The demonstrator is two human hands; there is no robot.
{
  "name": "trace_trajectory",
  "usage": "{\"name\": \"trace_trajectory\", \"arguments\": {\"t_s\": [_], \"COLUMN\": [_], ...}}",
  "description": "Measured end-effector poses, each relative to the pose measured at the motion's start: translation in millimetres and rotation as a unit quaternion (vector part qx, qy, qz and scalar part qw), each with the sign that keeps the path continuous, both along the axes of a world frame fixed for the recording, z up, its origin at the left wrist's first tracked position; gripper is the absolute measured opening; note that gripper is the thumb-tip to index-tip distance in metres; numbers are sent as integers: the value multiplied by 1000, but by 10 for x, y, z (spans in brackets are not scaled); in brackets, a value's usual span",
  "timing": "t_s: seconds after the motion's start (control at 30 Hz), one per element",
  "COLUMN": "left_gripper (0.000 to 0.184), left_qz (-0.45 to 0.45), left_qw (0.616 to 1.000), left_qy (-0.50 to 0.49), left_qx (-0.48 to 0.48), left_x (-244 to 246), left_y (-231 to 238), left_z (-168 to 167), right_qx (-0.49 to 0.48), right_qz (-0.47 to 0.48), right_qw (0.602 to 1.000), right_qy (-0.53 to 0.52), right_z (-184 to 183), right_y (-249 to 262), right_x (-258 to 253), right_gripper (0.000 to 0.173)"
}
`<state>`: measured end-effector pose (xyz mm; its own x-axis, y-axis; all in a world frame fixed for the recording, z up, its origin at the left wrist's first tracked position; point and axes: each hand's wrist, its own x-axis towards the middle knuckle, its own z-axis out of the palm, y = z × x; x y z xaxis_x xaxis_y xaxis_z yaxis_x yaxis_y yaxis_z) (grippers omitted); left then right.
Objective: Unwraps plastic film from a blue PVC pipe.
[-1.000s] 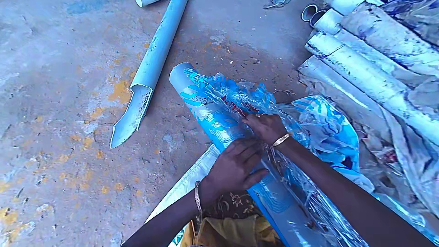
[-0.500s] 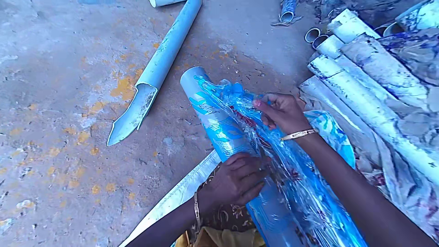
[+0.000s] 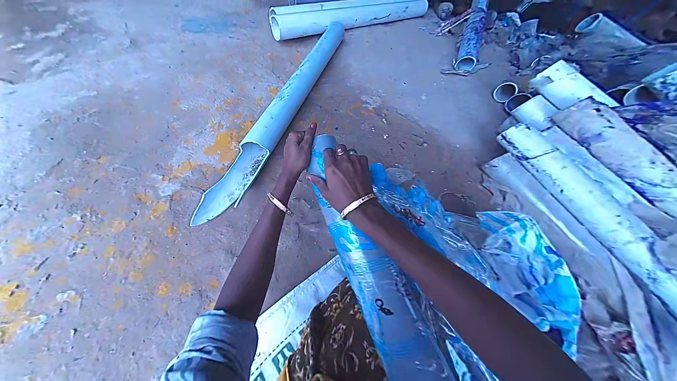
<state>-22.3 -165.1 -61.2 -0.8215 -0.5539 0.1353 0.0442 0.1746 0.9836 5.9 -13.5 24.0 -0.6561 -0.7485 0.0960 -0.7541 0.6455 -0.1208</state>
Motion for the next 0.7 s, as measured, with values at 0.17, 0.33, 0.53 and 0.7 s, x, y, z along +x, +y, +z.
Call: {"name": "trace_trajectory", "arguments": {"t_s": [0.17, 0.33, 0.53, 0.7], "left_gripper": [63, 62, 56, 51], "left_qz": [16, -48, -78, -63], "left_qw": [998, 998, 993, 979], "left_qy": [-65, -2, 91, 142], "left_qx": [4, -49, 9, 133], "left_x": [194, 121, 101, 286], "left_y": [311, 397, 350, 250], "left_z": [297, 196, -80, -466], "right_qx": [79, 56, -50, -48], "right_qz": [24, 32, 21, -55], "right_qw": [995, 993, 993, 996], "right_qy": [-48, -96, -106, -57], "right_z": [133, 181, 203, 49], "right_y": [90, 336, 772, 1595], "right_x": [-347, -637, -979, -1469], "right_gripper": [43, 44, 39, 41]}}
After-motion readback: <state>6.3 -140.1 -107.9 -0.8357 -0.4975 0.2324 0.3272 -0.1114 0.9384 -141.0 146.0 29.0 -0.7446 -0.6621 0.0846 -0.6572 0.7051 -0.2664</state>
